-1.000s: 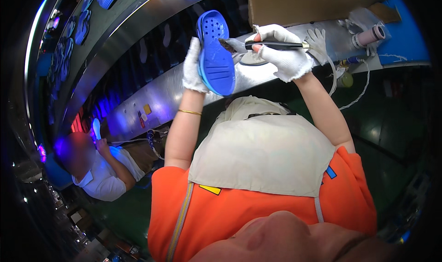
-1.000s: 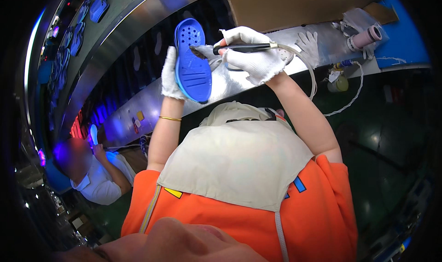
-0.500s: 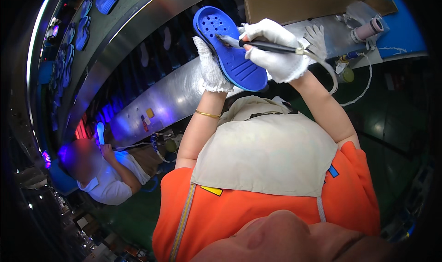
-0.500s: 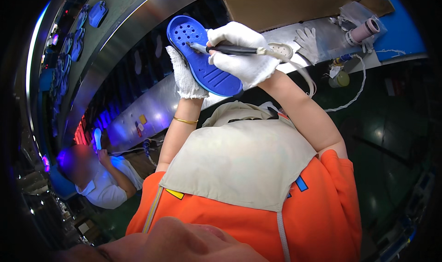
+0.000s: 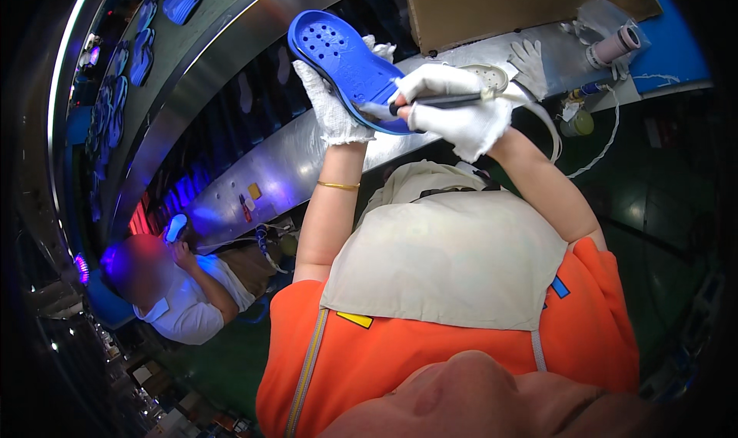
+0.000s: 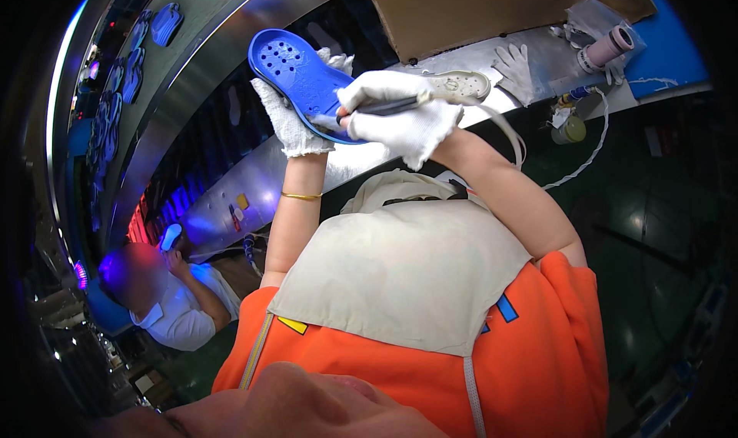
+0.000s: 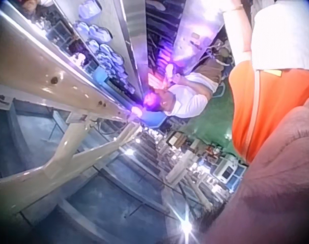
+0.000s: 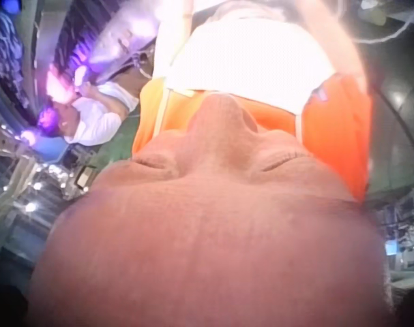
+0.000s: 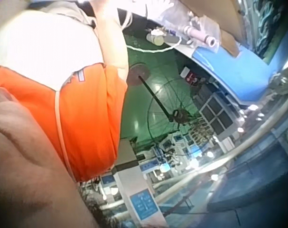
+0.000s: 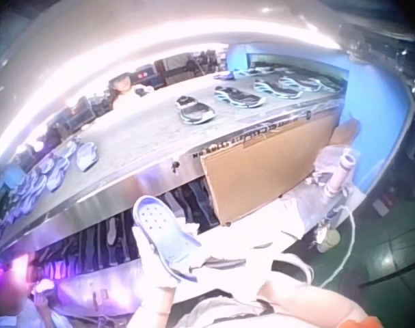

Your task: The person uses a handheld cutting tool to trim excess material from the edges of blue slip-on shoes on a factory line. They handle each shoe one at a time, rotate it to access different edges, and place the finished shoe on the conveyor.

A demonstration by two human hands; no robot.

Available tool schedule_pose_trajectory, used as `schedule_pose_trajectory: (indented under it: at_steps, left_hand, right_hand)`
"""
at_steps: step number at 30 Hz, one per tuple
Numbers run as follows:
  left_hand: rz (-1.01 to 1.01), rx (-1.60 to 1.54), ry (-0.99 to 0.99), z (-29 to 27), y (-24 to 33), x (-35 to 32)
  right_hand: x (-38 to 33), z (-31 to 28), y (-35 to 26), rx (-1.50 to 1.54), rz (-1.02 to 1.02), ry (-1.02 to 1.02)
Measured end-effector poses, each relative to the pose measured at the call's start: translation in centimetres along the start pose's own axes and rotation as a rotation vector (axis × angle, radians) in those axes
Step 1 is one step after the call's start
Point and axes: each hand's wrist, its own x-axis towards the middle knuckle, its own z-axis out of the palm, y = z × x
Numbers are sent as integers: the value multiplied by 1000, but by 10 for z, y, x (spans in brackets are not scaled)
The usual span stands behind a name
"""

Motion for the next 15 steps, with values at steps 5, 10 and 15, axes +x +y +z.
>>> schedule_pose_trajectory:
  at_steps: [5,10,15]
  left_hand:
    - [-164,-399,-215,19,3,-24]
    - [-96,-76,-77,15,-11,-22]
    - [-39,-89,-109,17,-6,-17]
  right_hand:
    - [8,-16,5,107,-17,138]
    - [1,-3,6,-74,-235,132]
    - [-7,-1,13,-20,-104,13]
